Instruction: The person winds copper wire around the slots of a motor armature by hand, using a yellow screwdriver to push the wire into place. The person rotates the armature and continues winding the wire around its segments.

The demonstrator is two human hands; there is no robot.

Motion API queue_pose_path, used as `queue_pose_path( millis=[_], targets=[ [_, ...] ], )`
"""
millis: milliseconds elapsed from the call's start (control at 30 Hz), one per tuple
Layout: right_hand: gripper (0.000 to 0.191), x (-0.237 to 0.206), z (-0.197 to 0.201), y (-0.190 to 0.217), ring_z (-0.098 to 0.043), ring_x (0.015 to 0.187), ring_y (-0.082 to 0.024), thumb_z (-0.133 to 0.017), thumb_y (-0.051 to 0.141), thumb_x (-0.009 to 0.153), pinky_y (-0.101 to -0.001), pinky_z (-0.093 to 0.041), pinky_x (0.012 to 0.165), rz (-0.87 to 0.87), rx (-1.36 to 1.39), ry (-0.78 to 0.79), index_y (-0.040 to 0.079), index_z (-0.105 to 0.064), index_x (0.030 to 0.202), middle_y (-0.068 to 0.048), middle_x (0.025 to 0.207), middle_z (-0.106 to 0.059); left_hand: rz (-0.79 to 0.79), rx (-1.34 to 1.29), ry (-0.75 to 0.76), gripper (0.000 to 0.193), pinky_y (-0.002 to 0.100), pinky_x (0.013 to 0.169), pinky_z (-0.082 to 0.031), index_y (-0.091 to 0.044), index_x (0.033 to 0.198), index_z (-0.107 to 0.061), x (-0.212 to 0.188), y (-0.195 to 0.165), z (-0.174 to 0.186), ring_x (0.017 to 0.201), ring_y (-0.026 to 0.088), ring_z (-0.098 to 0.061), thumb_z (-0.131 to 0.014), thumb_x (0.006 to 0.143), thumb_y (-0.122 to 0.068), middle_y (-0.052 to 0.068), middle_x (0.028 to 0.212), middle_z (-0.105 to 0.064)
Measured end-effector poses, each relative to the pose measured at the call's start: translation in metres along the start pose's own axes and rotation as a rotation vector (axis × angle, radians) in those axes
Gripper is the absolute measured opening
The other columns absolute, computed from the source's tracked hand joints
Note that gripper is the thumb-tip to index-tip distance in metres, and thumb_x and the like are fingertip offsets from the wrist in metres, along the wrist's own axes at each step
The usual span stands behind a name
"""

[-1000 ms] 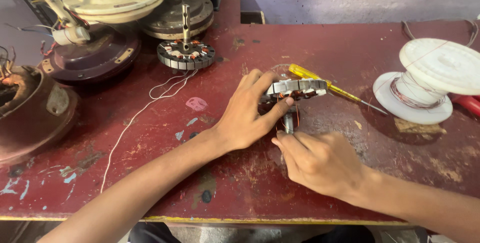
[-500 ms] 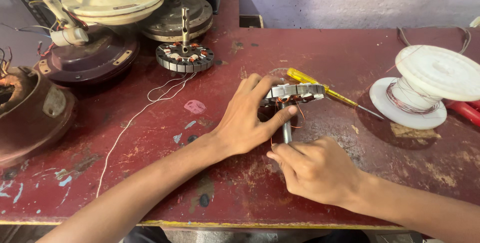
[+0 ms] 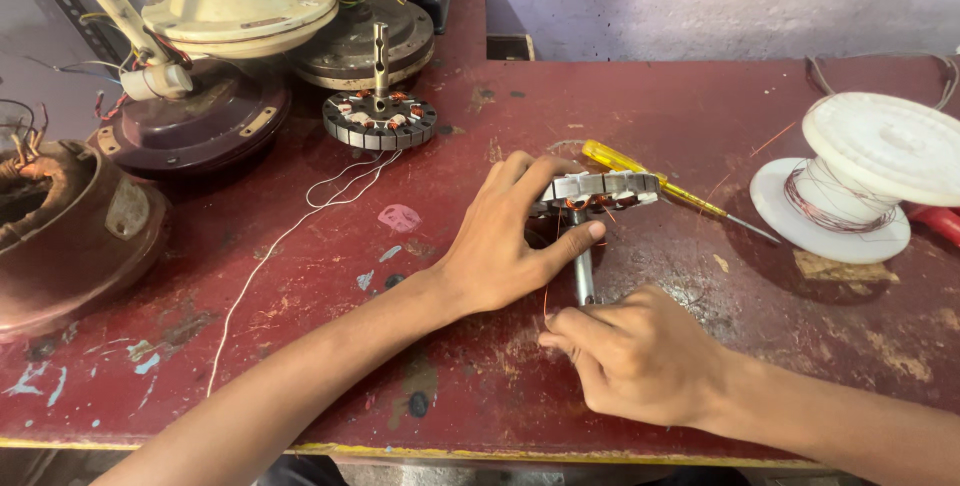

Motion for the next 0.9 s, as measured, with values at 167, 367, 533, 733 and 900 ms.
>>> queue_pose_path(
  millis=[167, 367, 533, 733, 900],
  targets=[
    [0.013, -0.006, -0.017, 0.009, -0.068, 0.045, -0.020, -0.066, -0.007, 0.077, -0.0327, -0.049, 0.038, 0.062, 0.177, 0.106, 0.005, -0.065, 0.083, -0.005, 0.070, -0.076, -0.021, 0.004, -0.011, 0.054, 0.043, 0.090, -0.048, -0.008, 0.133, -0.057, 0.000, -0.002, 0.001, 0.106, 0.032, -0.057, -0.076, 0.092, -0.037, 0.014, 0.112, -0.057],
    [0.016, -0.023, -0.039, 0.028, -0.068, 0.045, -0.018, -0.065, -0.009, 0.076, -0.0333, -0.046, 0.037, 0.078, 0.391, 0.306, 0.005, -0.068, 0.084, -0.005, 0.076, -0.080, -0.022, 0.008, -0.008, 0.054, 0.044, 0.089, -0.047, -0.006, 0.132, -0.056, 0.000, -0.002, -0.001, 0.104, 0.032, -0.056, -0.076, 0.092, -0.037, 0.015, 0.112, -0.056],
    [0.026, -0.025, -0.033, 0.034, -0.070, 0.054, -0.017, -0.065, -0.010, 0.075, -0.0322, -0.050, 0.046, 0.134, 0.404, 0.254, 0.004, -0.072, 0.095, -0.002, 0.077, -0.077, -0.009, 0.032, 0.005, 0.049, 0.044, 0.086, -0.046, -0.005, 0.129, -0.055, -0.001, 0.001, -0.003, 0.100, 0.032, -0.054, -0.073, 0.095, -0.035, 0.015, 0.109, -0.054],
    [0.030, -0.021, -0.034, 0.033, -0.073, 0.060, -0.019, -0.064, -0.009, 0.069, -0.0342, -0.051, 0.053, 0.087, 0.425, 0.288, 0.006, -0.072, 0.094, 0.000, 0.080, -0.079, -0.022, 0.024, 0.013, 0.046, 0.043, 0.086, -0.044, -0.006, 0.133, -0.052, -0.001, 0.001, -0.003, 0.099, 0.031, -0.051, -0.068, 0.099, -0.032, 0.014, 0.108, -0.052],
    [0.027, -0.016, -0.032, 0.033, -0.075, 0.066, -0.021, -0.065, -0.009, 0.072, -0.0321, -0.054, 0.056, 0.064, 0.482, 0.311, 0.005, -0.071, 0.095, -0.002, 0.083, -0.078, -0.040, 0.001, 0.007, 0.045, 0.042, 0.088, -0.044, -0.006, 0.135, -0.053, -0.001, -0.001, -0.002, 0.100, 0.030, -0.051, -0.067, 0.101, -0.031, 0.014, 0.109, -0.053]
  ],
)
Point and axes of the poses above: each hand's wrist, its own x-axis towards the middle knuckle, its own z-axis out of the back of the hand, y = z × x, the point moved 10 cm from there along x, towards the middle knuckle
